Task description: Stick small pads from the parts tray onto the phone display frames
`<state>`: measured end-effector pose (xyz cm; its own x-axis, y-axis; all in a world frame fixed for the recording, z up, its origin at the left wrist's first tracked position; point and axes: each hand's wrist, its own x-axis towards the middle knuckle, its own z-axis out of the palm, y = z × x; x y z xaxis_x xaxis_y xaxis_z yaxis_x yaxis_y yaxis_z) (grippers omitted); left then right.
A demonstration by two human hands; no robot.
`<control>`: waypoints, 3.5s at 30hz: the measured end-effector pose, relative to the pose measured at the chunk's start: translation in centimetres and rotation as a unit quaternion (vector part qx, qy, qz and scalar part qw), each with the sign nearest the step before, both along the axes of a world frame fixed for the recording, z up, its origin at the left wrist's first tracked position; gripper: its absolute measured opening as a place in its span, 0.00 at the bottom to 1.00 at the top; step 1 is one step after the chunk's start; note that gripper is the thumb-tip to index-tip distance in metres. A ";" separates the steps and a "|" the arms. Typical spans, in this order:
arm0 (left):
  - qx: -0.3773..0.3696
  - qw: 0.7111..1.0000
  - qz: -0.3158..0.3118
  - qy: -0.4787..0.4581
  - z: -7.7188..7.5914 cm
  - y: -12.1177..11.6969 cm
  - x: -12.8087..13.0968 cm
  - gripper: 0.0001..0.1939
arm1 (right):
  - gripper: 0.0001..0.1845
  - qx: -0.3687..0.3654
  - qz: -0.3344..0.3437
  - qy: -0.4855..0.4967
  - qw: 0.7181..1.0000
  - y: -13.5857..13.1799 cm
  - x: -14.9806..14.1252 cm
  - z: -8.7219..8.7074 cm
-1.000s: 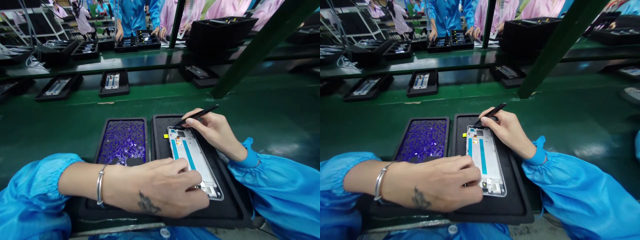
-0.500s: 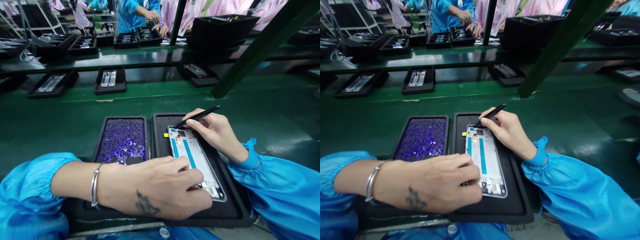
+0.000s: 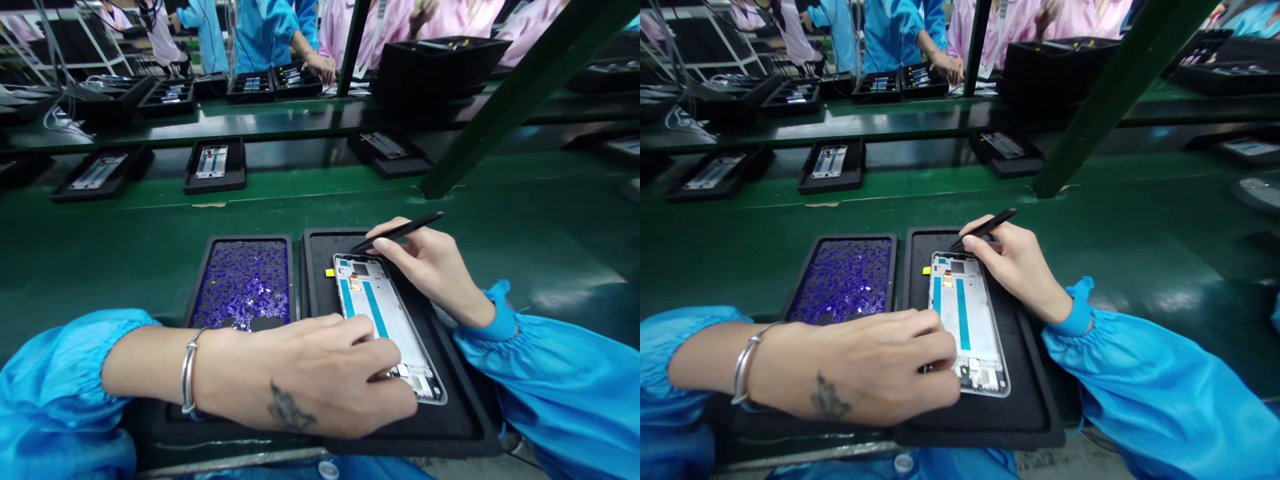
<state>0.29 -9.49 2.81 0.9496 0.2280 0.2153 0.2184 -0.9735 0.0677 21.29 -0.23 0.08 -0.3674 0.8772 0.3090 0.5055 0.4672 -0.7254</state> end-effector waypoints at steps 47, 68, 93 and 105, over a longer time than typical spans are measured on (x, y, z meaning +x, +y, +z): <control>0.005 1.000 -0.004 0.028 -1.4 -0.6 0.7 0.13 | 0.14 -0.096 -0.027 0.074 0.992 0.5 -0.4 0.3; 0.019 0.996 0.050 0.078 -1.2 -3.8 -0.9 0.06 | 0.14 -0.046 -0.117 0.345 0.930 1.4 2.4 2.9; 0.083 0.932 0.336 0.108 -3.8 26.0 -10.9 0.17 | 0.19 -0.059 -0.121 0.353 0.926 1.1 3.0 3.6; 0.056 0.947 0.307 0.072 -3.3 31.6 5.6 0.19 | 0.19 -0.069 -0.086 0.306 0.946 0.9 2.9 2.3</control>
<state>5.88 22.11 -0.51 0.6666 0.7303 0.1497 0.7450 -0.6593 -0.1013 24.16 0.69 2.35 -0.0059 0.9552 0.2958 0.0316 0.2958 -0.9547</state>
